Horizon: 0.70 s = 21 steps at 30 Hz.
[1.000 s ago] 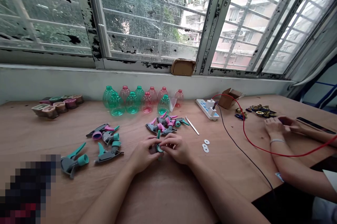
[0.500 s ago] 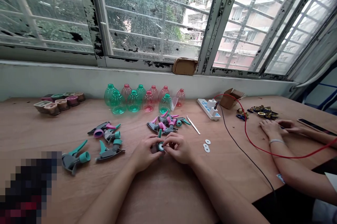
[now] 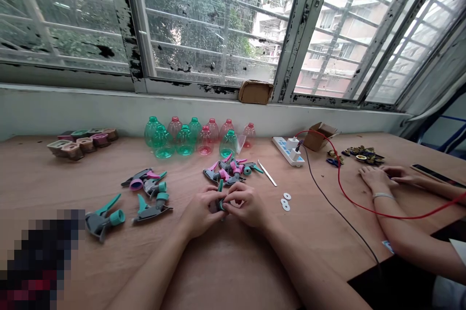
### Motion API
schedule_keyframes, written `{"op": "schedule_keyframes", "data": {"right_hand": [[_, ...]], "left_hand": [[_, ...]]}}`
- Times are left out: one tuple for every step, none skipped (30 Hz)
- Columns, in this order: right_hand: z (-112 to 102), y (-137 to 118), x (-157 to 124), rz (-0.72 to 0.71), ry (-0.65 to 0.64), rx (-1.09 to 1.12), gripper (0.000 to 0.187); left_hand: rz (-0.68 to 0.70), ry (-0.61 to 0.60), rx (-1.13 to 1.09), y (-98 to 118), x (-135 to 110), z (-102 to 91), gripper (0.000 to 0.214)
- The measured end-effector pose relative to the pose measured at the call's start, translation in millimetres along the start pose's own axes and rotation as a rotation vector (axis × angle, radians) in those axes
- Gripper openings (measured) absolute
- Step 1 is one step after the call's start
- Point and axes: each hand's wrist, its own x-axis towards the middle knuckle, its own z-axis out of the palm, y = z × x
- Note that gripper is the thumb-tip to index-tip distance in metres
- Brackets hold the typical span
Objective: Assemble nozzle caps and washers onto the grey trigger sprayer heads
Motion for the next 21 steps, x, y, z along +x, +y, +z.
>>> {"op": "schedule_keyframes", "data": {"right_hand": [[0.0, 0.3, 0.1, 0.004, -0.004, 0.006, 0.007], [0.1, 0.6, 0.1, 0.008, -0.006, 0.01, 0.007], [0.1, 0.9, 0.1, 0.012, -0.009, 0.012, 0.006], [0.2, 1.1, 0.1, 0.013, -0.009, 0.012, 0.006], [0.3, 1.2, 0.0, 0.012, -0.008, 0.013, 0.005], [0.5, 1.3, 0.0, 0.012, -0.01, 0.013, 0.005], [0.6, 1.2, 0.1, 0.012, -0.011, 0.015, 0.005], [0.7, 1.0, 0.2, 0.014, -0.012, 0.017, 0.005], [0.8, 0.6, 0.5, 0.017, -0.012, 0.018, 0.005], [0.8, 0.1, 0.9, 0.02, -0.011, 0.018, 0.005], [0.8, -0.5, 1.3, 0.023, -0.012, 0.016, 0.006], [0.7, -1.0, 1.8, 0.024, -0.012, 0.013, 0.006], [0.7, -1.4, 2.2, 0.025, -0.012, 0.011, 0.006], [0.7, -1.6, 2.6, 0.026, -0.013, 0.011, 0.006], [0.8, -1.7, 2.9, 0.027, -0.012, 0.012, 0.005], [0.9, -1.7, 3.1, 0.027, -0.011, 0.013, 0.005], [1.0, -1.6, 3.3, 0.027, -0.01, 0.013, 0.005], [1.1, -1.5, 3.4, 0.026, -0.009, 0.014, 0.005], [1.2, -1.4, 3.5, 0.024, -0.011, 0.015, 0.006], [1.1, -1.5, 3.5, 0.024, -0.013, 0.015, 0.006], [1.0, -1.8, 3.6, 0.024, -0.014, 0.016, 0.006]], "left_hand": [[-0.002, 0.0, -0.002, 0.4, 0.0, -0.2, 0.029], [-0.004, 0.0, -0.004, 0.7, 0.0, -0.3, 0.029], [-0.005, 0.001, -0.005, 1.0, 0.0, -0.4, 0.029], [-0.005, 0.002, -0.005, 1.2, 0.0, -0.4, 0.03], [-0.004, 0.001, -0.005, 1.3, 0.0, -0.4, 0.031], [-0.003, -0.001, -0.005, 1.3, 0.0, -0.3, 0.032], [0.0, -0.004, -0.004, 1.1, 0.0, -0.2, 0.032], [0.003, -0.006, -0.004, 0.9, 0.0, 0.0, 0.032], [0.004, -0.007, -0.005, 0.7, 0.0, 0.2, 0.031], [0.005, -0.007, -0.005, 0.4, 0.0, 0.5, 0.031], [0.003, -0.006, -0.007, 0.2, 0.1, 0.8, 0.03], [0.0, -0.004, -0.008, 0.0, 0.1, 1.0, 0.03], [-0.002, -0.003, -0.008, -0.2, 0.1, 1.2, 0.029], [-0.003, -0.002, -0.009, -0.2, 0.2, 1.3, 0.03], [-0.004, 0.001, -0.009, -0.2, 0.3, 1.4, 0.031], [-0.004, 0.002, -0.009, -0.2, 0.5, 1.4, 0.032], [-0.004, 0.004, -0.01, -0.1, 0.6, 1.4, 0.033], [-0.004, 0.006, -0.012, 0.1, 0.8, 1.3, 0.034], [-0.004, 0.007, -0.015, 0.4, 0.9, 1.2, 0.035], [-0.005, 0.009, -0.019, 0.7, 1.0, 1.1, 0.035], [-0.007, 0.011, -0.023, 1.0, 1.1, 1.1, 0.035]]}}
